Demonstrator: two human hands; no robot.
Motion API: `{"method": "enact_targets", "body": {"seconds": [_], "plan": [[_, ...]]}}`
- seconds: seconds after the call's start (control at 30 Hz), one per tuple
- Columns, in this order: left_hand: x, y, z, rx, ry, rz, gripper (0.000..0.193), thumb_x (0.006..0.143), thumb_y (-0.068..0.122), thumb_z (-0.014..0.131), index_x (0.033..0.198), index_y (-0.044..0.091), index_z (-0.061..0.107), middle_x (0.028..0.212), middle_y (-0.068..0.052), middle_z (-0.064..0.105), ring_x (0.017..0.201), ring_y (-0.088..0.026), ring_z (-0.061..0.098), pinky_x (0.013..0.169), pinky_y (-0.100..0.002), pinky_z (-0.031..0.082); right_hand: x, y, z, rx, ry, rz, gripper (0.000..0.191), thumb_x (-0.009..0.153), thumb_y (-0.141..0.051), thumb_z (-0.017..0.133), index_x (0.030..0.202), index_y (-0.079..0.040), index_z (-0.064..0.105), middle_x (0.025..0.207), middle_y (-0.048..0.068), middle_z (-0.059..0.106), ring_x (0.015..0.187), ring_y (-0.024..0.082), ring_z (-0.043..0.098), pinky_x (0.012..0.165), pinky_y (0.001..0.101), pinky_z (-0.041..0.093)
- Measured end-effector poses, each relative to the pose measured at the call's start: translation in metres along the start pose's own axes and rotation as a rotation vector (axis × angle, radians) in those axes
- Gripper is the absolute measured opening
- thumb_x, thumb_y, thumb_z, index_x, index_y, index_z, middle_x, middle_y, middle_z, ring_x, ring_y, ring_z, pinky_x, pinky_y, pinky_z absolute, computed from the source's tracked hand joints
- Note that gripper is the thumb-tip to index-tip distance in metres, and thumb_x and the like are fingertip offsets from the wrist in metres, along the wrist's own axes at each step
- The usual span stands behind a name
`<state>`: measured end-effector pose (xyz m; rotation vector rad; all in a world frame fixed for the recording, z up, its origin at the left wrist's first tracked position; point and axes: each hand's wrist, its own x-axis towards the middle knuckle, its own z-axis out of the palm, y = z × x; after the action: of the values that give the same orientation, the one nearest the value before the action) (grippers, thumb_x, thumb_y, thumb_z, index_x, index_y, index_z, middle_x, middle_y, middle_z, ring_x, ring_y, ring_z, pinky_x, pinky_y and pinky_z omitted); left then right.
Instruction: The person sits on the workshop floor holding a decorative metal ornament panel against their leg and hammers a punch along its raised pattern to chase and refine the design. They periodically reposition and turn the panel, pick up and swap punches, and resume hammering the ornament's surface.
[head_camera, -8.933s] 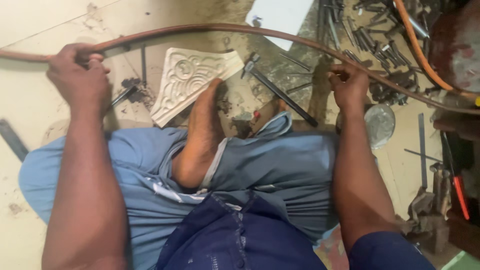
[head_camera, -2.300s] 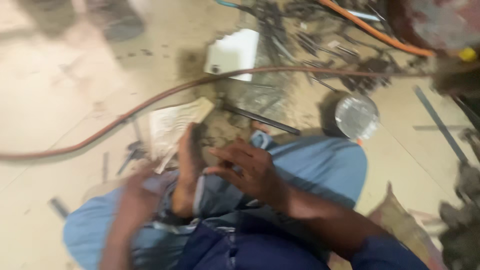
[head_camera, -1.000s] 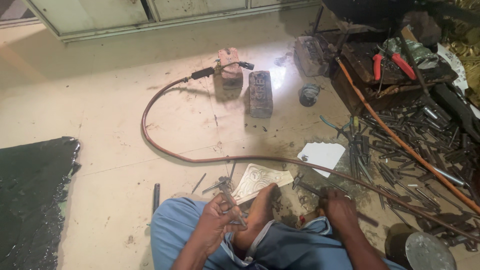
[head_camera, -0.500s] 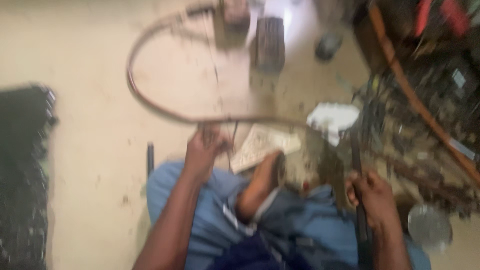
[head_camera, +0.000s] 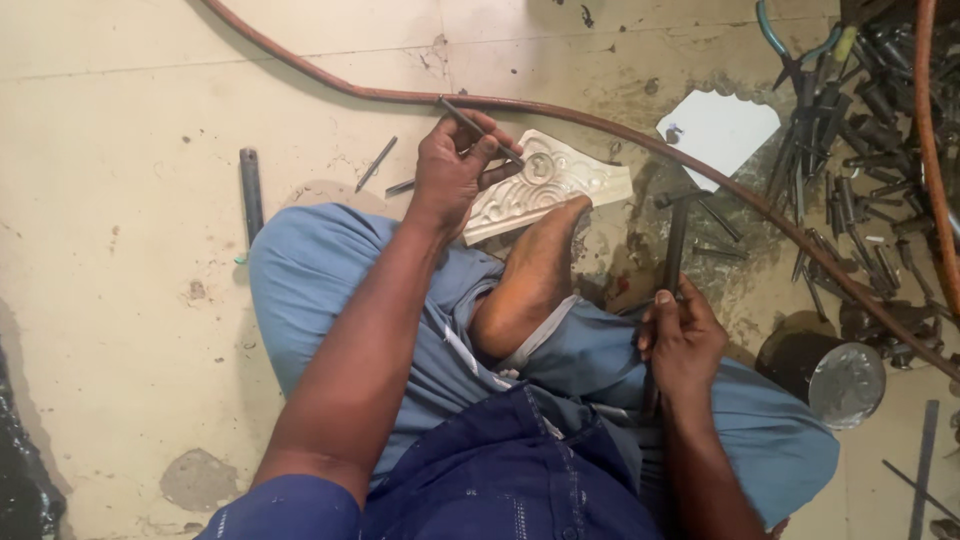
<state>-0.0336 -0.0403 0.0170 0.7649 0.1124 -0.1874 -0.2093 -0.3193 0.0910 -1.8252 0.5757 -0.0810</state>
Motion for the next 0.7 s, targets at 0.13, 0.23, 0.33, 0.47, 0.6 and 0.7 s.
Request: {"method": "enact_targets", "body": {"seconds": [0.13,0.23,0.33,0.47,0.6,0.7], "plan": [[0.000,0.001,0.001,0.014,-0.001,-0.007,0.014,0.102,-0.001,0.061,0.114,0.004,0.056,0.103,-0.012,0.070,0.097,-0.023,0.074,0.087,-0.044,0.068,0.000,0.000,0.003,-0.004,-0.018,0.002,0.045,0.105,-0.014,0.059,0.146,0.004,0.053,0.075,0.004,0.061,0.050,0.009,0.053,0.042,0.0238,0.040],[-0.002,0.001,0.002,0.091,0.013,0.016,0.014,0.100,0.000,0.062,0.113,0.004,0.057,0.101,-0.011,0.071,0.096,-0.021,0.074,0.087,-0.042,0.069,-0.002,-0.002,0.003,-0.004,-0.007,0.007,0.045,0.106,-0.013,0.059,0.147,0.004,0.053,0.075,0.004,0.061,0.050,0.009,0.053,0.041,0.0239,0.040],[0.002,-0.001,0.005,0.330,0.032,0.088,0.014,0.098,0.000,0.064,0.110,0.004,0.059,0.097,-0.008,0.072,0.093,-0.017,0.074,0.084,-0.037,0.069,-0.004,-0.002,0.001,0.013,-0.024,-0.015,0.048,0.103,-0.008,0.063,0.148,0.005,0.051,0.077,0.004,0.062,0.052,0.008,0.053,0.043,0.0236,0.040],[0.018,-0.013,0.014,0.758,-0.021,0.219,0.012,0.097,0.002,0.069,0.105,0.005,0.060,0.089,-0.005,0.072,0.083,-0.013,0.073,0.075,-0.033,0.063,-0.008,0.001,0.000,-0.026,-0.042,-0.018,0.053,0.100,-0.002,0.065,0.150,0.006,0.049,0.082,0.003,0.065,0.056,0.007,0.054,0.047,0.0225,0.042],[0.031,-0.027,0.016,0.995,-0.109,0.428,0.016,0.095,0.002,0.073,0.101,0.005,0.058,0.090,-0.008,0.073,0.084,-0.020,0.074,0.074,-0.039,0.057,-0.013,-0.003,0.006,-0.012,-0.155,-0.105,0.054,0.103,-0.001,0.061,0.155,0.005,0.045,0.079,0.003,0.062,0.058,0.007,0.054,0.050,0.0219,0.043],[0.033,-0.034,0.008,1.116,-0.177,0.502,0.016,0.093,-0.004,0.070,0.102,0.002,0.058,0.093,-0.015,0.070,0.086,-0.033,0.070,0.076,-0.045,0.052,-0.017,-0.014,0.011,-0.026,-0.171,-0.103,0.051,0.105,0.000,0.060,0.153,0.005,0.048,0.080,0.004,0.062,0.059,0.007,0.055,0.050,0.0221,0.044]]}}
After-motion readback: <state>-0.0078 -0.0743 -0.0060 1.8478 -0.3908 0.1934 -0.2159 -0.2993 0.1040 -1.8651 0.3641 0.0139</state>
